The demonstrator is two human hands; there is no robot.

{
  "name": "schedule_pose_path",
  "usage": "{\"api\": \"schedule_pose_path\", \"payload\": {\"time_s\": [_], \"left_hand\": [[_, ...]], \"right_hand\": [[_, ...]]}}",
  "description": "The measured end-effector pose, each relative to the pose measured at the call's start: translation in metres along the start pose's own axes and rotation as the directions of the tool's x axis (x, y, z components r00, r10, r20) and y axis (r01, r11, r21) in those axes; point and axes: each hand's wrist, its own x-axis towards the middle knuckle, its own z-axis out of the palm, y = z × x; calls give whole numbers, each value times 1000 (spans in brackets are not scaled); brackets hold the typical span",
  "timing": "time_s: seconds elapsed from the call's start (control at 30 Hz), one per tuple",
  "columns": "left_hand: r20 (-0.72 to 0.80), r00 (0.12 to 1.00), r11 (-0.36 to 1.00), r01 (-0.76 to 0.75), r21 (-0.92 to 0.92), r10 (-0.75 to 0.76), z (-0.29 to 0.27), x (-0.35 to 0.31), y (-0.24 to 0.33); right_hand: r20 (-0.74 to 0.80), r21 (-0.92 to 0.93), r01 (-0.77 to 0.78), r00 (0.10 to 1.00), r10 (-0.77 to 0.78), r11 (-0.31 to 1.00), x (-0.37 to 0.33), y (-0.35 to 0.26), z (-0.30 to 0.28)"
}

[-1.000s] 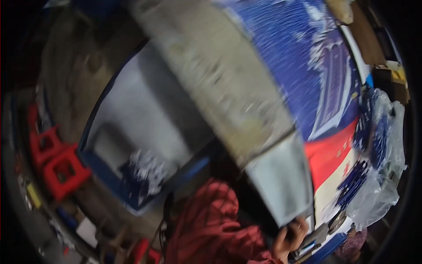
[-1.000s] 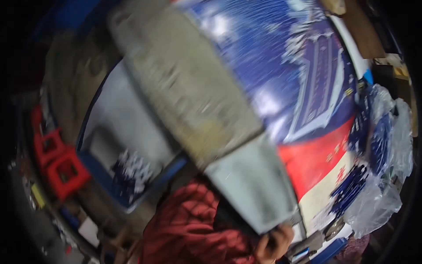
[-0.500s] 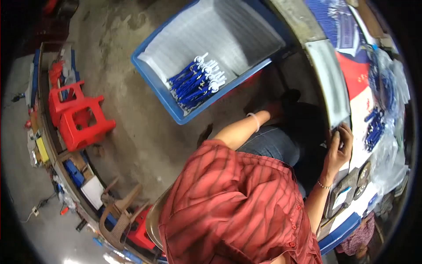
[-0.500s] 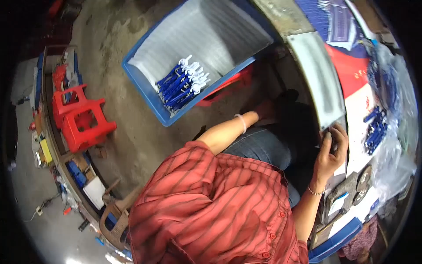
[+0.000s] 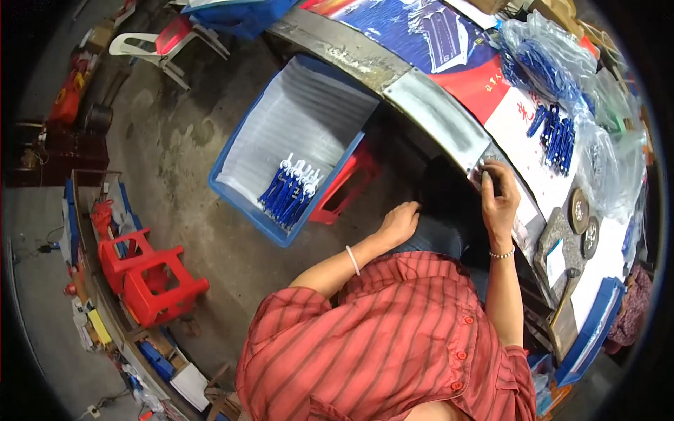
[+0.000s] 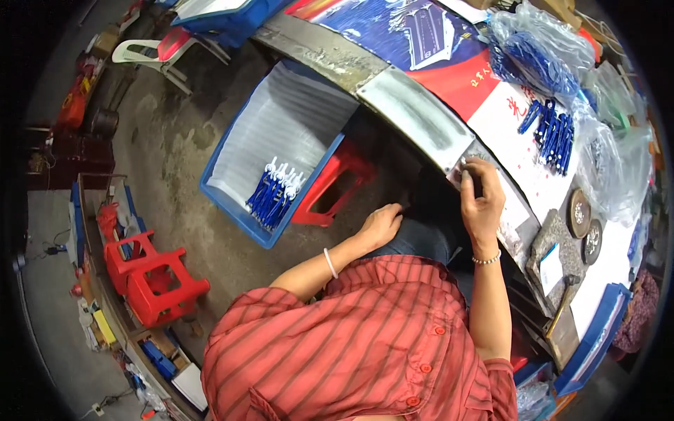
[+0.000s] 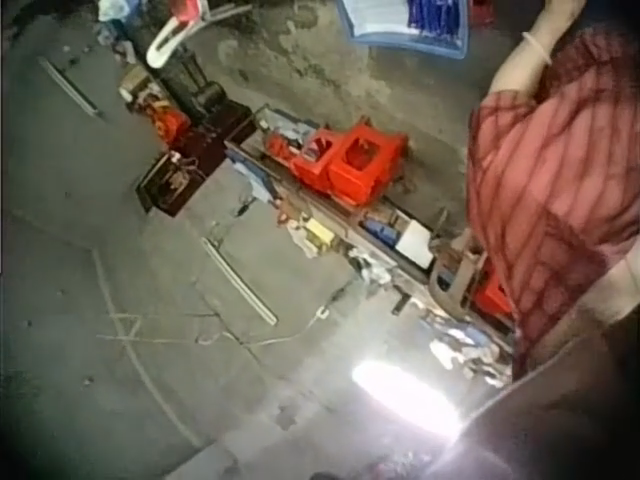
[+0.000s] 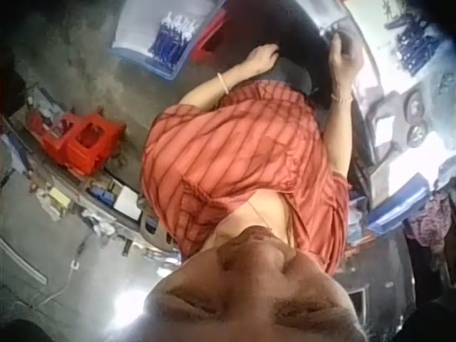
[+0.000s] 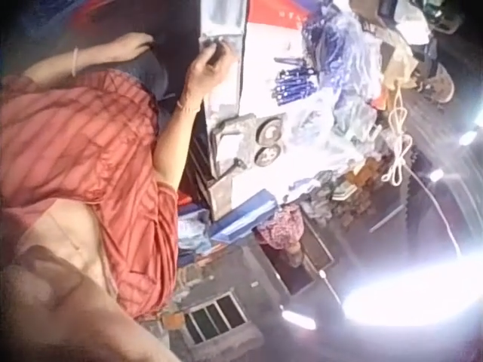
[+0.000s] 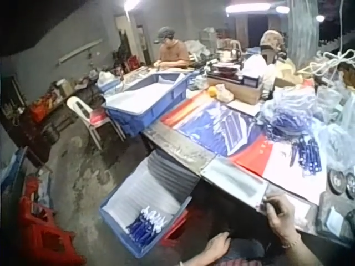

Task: Assembling blue plastic hardware components by inserting metal pins and securing them with a hammer.

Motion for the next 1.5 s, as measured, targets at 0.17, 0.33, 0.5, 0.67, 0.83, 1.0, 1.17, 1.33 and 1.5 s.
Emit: {"api": "schedule_pose_path", "payload": {"time_s": [0.17, 0.33, 0.5, 0.67, 0.83, 1.0, 1.17, 1.33, 1.5], "left_hand": [[-119, 988, 994, -105, -14, 103, -3, 1, 38], [-176, 970, 984, -175, -24, 168, -8, 0, 58], [-147, 974, 984, -162, 69, 171, 0, -4, 52], [-137, 975, 981, -159, 113, 174, -1, -6, 52], [-144, 977, 977, -131, 165, 156, -4, -8, 58], [-106, 982, 976, -138, 170, 157, -7, -8, 59], [-35, 953, 937, -290, 196, 302, -15, -22, 76], [157, 916, 925, -343, -165, 368, -85, -31, 142], [-271, 693, 693, -712, -114, 668, -166, -43, 218]], "right_hand": [[-25, 63, 9, 1000, -7, 998, -3, 14, -2], [-29, 25, 53, 998, -52, 998, 0, 11, -2], [-19, 20, 61, 998, -61, 998, -2, 3, -4], [-24, 3, 81, 996, -81, 997, -4, 2, -7], [-20, 4, 86, 996, -85, 996, -2, 0, -5], [-53, 6, 77, 996, -76, 997, -1, 0, -4], [-82, 104, 62, 995, -54, 993, -2, 12, -3], [-90, 89, 140, 987, -132, 986, -5, 16, -7], [-101, 135, 60, 994, -46, 989, -7, 8, -14]]}}
